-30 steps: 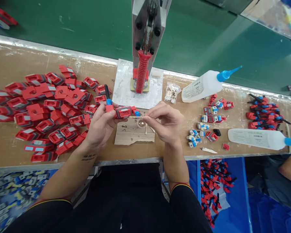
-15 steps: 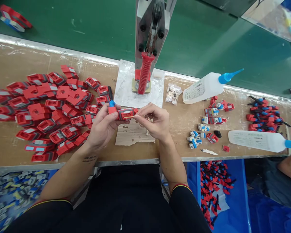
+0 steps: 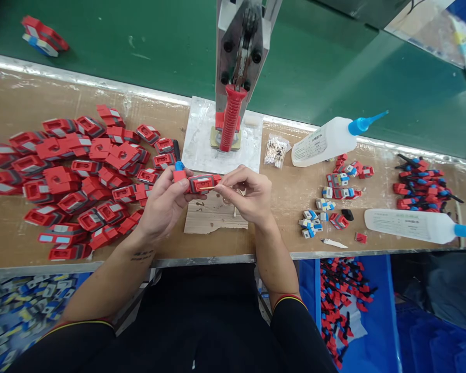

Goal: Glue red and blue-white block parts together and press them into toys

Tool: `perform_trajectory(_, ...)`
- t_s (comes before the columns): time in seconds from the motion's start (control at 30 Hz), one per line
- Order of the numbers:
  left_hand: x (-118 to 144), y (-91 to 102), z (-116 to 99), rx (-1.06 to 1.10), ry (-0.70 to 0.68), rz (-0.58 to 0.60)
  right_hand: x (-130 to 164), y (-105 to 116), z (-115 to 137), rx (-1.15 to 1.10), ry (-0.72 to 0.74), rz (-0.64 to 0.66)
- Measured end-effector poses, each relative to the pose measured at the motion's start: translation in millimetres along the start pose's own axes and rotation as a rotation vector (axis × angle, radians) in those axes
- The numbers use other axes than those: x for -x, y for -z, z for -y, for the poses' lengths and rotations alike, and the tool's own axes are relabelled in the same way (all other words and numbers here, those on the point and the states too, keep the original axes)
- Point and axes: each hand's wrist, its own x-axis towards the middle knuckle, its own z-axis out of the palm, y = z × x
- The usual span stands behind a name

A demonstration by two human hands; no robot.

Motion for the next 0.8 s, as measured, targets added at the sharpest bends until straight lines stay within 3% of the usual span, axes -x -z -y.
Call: perform_trajectory(0.8,0.6,0.5,-3.5,-0.111,-0.072,-0.034,-1.6,5.9,4.2,0.096,0.046,0.000)
